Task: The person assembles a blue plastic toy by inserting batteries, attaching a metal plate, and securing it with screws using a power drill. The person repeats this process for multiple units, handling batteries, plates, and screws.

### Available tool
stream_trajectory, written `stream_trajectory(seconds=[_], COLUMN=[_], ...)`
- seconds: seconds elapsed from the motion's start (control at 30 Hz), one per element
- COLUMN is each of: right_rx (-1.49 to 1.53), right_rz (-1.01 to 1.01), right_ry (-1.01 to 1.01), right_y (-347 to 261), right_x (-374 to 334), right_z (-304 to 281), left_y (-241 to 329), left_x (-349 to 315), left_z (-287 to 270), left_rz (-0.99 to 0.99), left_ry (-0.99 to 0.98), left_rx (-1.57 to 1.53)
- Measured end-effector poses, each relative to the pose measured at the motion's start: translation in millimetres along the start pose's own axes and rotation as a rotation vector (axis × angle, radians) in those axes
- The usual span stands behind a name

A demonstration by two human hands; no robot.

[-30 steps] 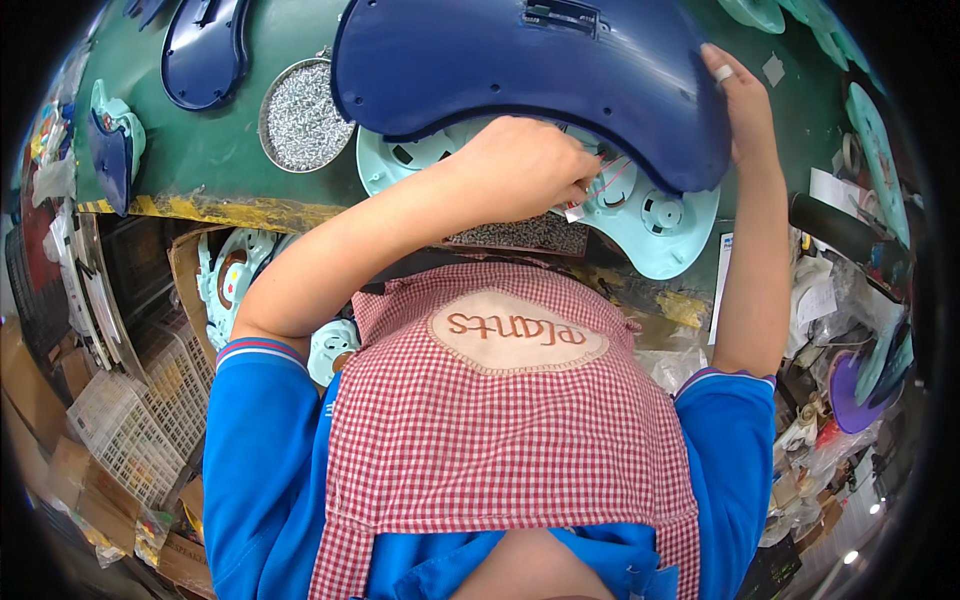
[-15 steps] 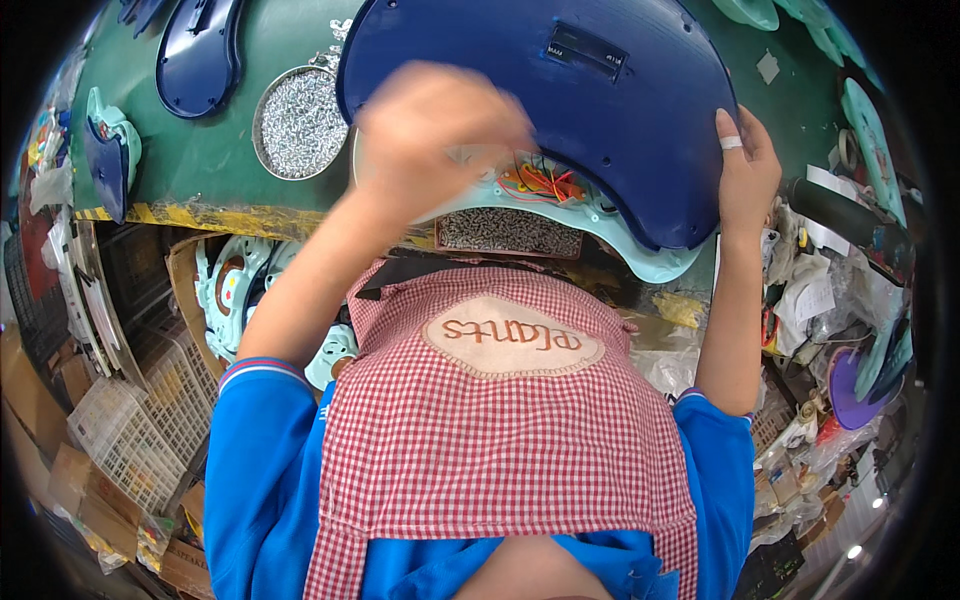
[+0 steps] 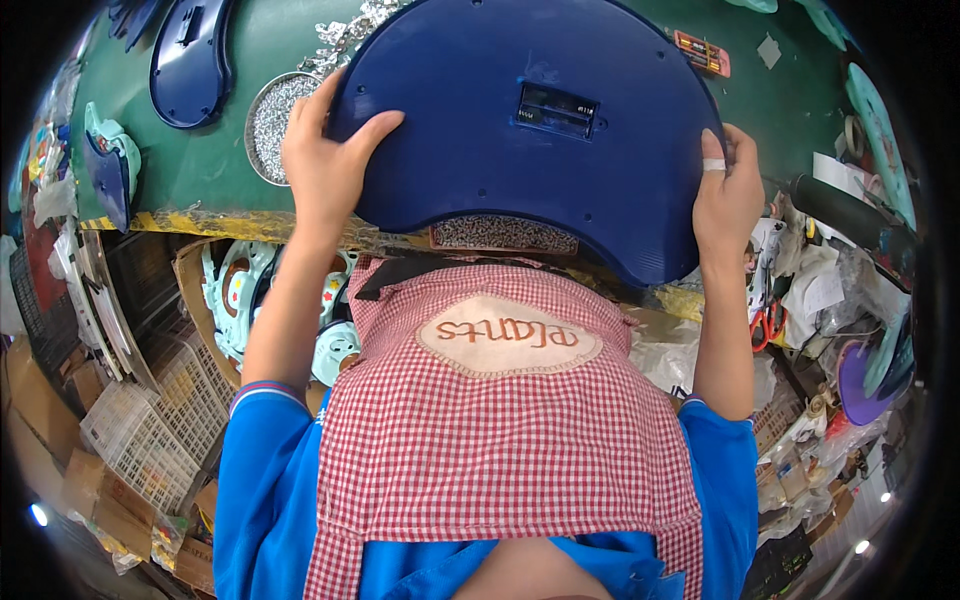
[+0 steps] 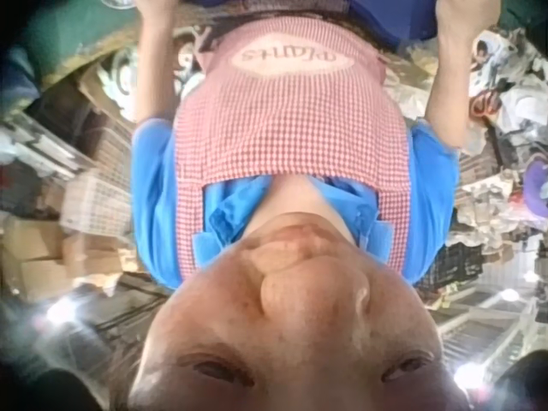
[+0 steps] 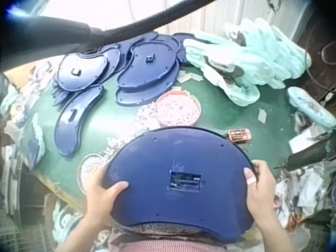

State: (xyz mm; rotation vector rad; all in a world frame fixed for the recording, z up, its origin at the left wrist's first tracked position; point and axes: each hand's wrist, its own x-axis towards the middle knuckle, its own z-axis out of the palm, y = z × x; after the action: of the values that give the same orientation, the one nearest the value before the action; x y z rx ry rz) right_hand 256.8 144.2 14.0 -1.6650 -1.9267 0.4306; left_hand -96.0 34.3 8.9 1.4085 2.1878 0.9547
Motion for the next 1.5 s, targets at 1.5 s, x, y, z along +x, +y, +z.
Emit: stream_trajectory(seconds=[1.5], right_rx=[-0.058], right_rz=[-0.033], right_ry=[-0.108], right_y=[30.5], right_x=[171.1], right_z=[58.6], left_y=[82.8], left_x=[195.1], left_z=[103.9], left_rz=[0.801], left_ry=[-0.170], left_rx=[0.312])
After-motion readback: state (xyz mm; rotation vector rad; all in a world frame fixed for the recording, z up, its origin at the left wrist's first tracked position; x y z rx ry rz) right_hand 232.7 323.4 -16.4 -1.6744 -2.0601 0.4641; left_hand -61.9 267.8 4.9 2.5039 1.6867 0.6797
